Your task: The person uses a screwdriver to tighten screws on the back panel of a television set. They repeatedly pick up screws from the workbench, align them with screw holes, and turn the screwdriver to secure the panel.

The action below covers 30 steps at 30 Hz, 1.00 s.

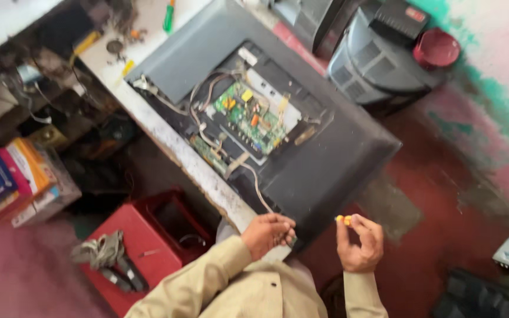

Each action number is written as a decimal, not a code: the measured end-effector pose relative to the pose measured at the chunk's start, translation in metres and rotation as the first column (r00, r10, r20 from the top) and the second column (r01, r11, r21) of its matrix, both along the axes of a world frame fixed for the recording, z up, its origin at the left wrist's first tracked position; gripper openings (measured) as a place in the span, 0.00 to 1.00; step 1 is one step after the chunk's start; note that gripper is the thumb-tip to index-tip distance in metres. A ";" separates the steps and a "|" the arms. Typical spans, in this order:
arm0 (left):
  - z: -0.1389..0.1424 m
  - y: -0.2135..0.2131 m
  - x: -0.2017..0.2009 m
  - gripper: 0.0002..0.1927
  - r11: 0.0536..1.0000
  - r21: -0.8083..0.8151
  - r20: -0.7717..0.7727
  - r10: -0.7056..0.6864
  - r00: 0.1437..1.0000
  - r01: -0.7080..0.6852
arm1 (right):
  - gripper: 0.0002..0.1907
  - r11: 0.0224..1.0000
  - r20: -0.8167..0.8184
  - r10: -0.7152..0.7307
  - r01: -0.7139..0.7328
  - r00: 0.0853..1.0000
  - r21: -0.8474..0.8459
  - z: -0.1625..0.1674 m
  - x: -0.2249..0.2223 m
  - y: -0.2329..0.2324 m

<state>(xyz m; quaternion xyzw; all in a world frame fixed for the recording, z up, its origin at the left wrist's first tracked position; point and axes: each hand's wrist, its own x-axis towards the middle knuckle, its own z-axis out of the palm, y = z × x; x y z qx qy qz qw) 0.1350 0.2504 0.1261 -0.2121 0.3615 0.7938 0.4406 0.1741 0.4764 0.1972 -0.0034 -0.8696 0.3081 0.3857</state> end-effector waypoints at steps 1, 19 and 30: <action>0.002 -0.001 -0.004 0.07 1.000 0.018 -0.008 0.007 1.000 -0.007 | 0.12 1.000 0.014 -0.005 0.005 1.000 -0.017 0.002 0.000 -0.001; -0.002 0.001 -0.004 0.07 0.999 0.052 -0.026 0.004 1.000 -0.003 | 0.12 0.998 0.044 0.065 -0.065 0.997 -0.006 -0.018 0.007 0.011; 0.004 0.008 0.043 0.06 0.994 -0.020 0.040 0.109 0.993 -0.108 | 0.08 0.966 0.126 0.229 -0.209 0.965 -0.154 -0.041 0.021 0.031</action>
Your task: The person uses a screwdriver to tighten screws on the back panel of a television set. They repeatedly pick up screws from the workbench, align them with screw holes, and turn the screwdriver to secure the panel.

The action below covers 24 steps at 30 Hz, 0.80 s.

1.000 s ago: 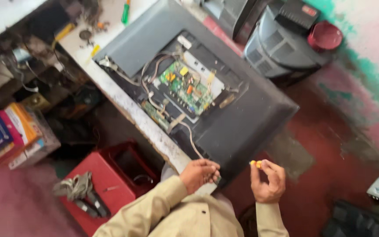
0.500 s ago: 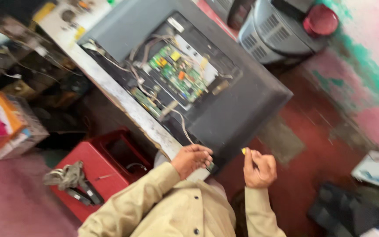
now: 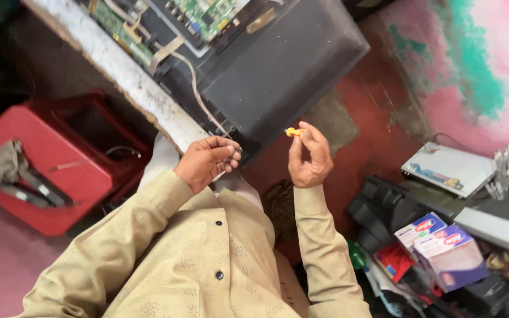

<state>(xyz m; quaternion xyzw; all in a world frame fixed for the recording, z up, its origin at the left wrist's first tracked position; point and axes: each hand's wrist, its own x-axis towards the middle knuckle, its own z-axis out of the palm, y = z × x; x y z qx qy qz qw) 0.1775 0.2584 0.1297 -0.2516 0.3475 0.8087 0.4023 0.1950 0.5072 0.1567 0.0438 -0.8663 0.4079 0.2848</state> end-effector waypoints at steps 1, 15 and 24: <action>-0.002 -0.001 0.006 0.06 0.999 0.008 0.000 0.033 0.999 -0.033 | 0.09 0.999 -0.012 -0.029 0.029 0.999 0.015 -0.002 0.000 0.001; 0.000 -0.024 0.054 0.07 0.986 -0.008 -0.002 0.166 0.986 -0.166 | 0.14 0.997 -0.075 0.065 -0.067 0.995 -0.033 -0.007 0.000 -0.004; 0.003 -0.048 0.030 0.06 0.990 0.041 -0.013 0.135 0.991 -0.134 | 0.14 0.985 -0.086 -0.131 0.140 0.988 0.104 0.000 -0.003 -0.020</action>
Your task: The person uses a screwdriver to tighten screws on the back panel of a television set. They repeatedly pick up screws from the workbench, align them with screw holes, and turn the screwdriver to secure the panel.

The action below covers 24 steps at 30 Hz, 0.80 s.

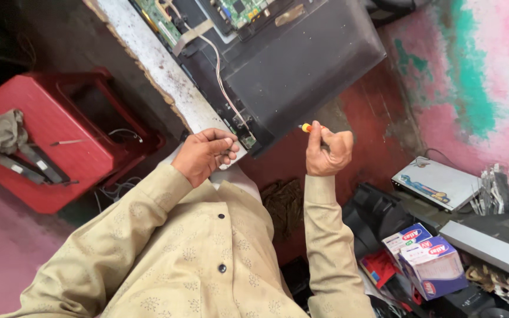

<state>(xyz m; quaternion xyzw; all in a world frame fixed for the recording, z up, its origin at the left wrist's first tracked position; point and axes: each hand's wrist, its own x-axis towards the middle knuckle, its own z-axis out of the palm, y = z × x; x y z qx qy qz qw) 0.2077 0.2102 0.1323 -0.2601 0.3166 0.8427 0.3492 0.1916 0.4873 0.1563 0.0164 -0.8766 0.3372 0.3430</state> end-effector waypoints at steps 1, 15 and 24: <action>0.000 -0.003 -0.004 0.06 1.000 0.001 -0.009 -0.012 1.000 0.012 | 0.12 0.999 -0.006 0.045 -0.045 0.999 0.032 0.002 0.000 -0.002; -0.012 -0.028 -0.032 0.06 0.993 0.019 -0.012 -0.113 0.994 0.113 | 0.10 0.997 0.010 -0.067 0.067 0.998 0.028 0.000 -0.004 -0.034; -0.016 -0.038 -0.028 0.05 0.999 0.016 -0.025 -0.049 0.998 0.049 | 0.12 0.982 -0.039 -0.063 0.068 0.997 0.174 0.017 0.007 -0.032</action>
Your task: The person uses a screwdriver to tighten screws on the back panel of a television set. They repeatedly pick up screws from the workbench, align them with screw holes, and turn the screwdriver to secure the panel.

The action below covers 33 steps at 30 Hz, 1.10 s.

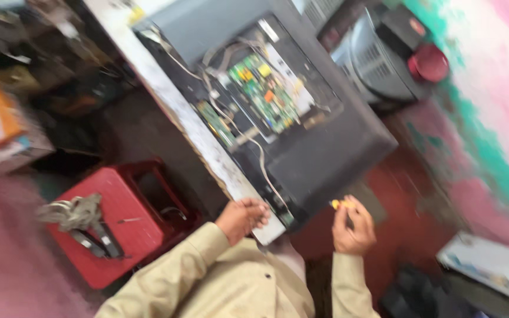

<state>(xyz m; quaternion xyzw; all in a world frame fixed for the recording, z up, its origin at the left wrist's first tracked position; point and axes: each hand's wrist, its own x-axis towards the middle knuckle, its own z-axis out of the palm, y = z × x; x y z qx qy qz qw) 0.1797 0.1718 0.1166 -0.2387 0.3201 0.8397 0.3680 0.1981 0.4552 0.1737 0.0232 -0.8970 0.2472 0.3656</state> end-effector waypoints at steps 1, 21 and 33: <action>0.002 0.000 0.002 0.05 0.999 0.019 -0.001 0.029 1.000 -0.029 | 0.12 0.997 -0.015 0.002 -0.003 1.000 -0.072 0.002 0.002 -0.001; 0.027 0.142 0.005 0.06 0.989 0.087 -0.196 0.138 0.971 -0.123 | 0.18 0.819 -0.018 0.201 -0.178 0.980 -0.545 0.061 0.014 0.025; 0.054 0.169 -0.017 0.07 0.980 0.199 -0.228 0.060 0.972 -0.013 | 0.18 0.746 0.066 0.169 -0.084 0.983 -0.660 0.114 0.026 0.019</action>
